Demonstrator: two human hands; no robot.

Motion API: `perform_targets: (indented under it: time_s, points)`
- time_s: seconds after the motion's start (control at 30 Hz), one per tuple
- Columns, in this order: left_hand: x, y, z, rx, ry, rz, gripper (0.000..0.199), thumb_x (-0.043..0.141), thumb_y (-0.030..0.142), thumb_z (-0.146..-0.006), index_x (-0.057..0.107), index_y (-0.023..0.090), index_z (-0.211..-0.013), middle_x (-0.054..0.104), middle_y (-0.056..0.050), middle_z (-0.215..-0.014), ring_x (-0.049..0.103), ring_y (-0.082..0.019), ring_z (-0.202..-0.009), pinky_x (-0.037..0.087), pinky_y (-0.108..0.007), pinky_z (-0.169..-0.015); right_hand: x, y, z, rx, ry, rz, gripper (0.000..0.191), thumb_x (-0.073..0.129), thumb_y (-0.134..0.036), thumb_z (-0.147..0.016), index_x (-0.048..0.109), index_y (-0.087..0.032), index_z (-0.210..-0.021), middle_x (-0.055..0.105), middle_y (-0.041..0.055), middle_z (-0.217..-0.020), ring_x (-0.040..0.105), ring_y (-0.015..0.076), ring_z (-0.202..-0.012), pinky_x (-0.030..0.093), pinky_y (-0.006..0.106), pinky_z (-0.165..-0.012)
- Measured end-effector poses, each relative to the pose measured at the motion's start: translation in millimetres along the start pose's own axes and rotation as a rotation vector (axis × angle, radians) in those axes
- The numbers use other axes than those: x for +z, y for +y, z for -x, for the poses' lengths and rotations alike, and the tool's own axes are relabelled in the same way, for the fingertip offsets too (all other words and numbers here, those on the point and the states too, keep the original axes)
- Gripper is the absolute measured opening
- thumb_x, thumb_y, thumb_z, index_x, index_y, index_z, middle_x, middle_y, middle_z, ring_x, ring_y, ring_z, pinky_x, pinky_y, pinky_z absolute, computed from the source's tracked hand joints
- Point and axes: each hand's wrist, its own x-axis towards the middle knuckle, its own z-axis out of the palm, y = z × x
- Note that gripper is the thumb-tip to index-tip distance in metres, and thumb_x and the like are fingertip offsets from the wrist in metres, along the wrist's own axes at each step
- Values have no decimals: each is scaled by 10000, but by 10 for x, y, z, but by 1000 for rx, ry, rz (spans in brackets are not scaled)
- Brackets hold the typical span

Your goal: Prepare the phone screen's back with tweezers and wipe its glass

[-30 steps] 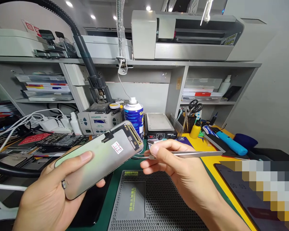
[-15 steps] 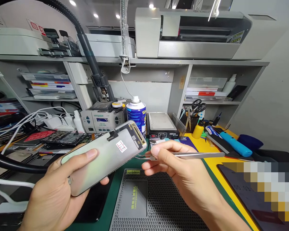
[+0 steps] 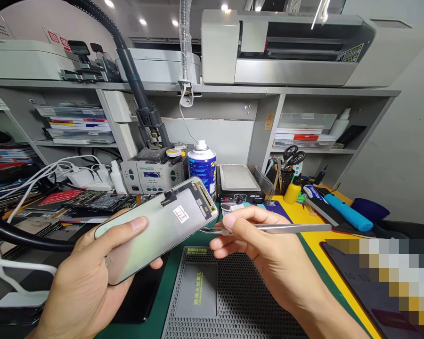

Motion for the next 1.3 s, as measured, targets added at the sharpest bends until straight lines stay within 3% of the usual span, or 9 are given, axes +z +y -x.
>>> perform_targets:
  time_s: [0.33, 0.97, 1.3]
  points:
    - [-7, -11, 7, 8, -21, -6, 147, 723, 286, -775, 765, 165, -848, 636, -45, -731, 606, -219, -664, 577, -306, -444, -23, 16, 23, -2, -12, 8, 139, 744, -294, -844, 753, -159, -813, 731, 68, -856, 734, 226, -708, 615, 318, -664]
    - [12, -11, 1, -1, -1, 10, 151, 744, 272, -741, 761, 147, -824, 679, -74, -910, 626, -232, -719, 576, -295, -436, 13, 1, 33, 13, -19, 20, 157, 753, -312, -833, 752, -158, -804, 722, 68, -870, 731, 219, -701, 611, 308, -659]
    - [45, 5, 14, -7, 3, 15, 157, 747, 274, -733, 756, 134, -802, 674, -72, -843, 618, -224, -689, 572, -295, -427, 8, 23, 16, 13, -16, 14, 159, 751, -307, -836, 750, -149, -827, 720, 83, -887, 728, 228, -708, 602, 324, -658]
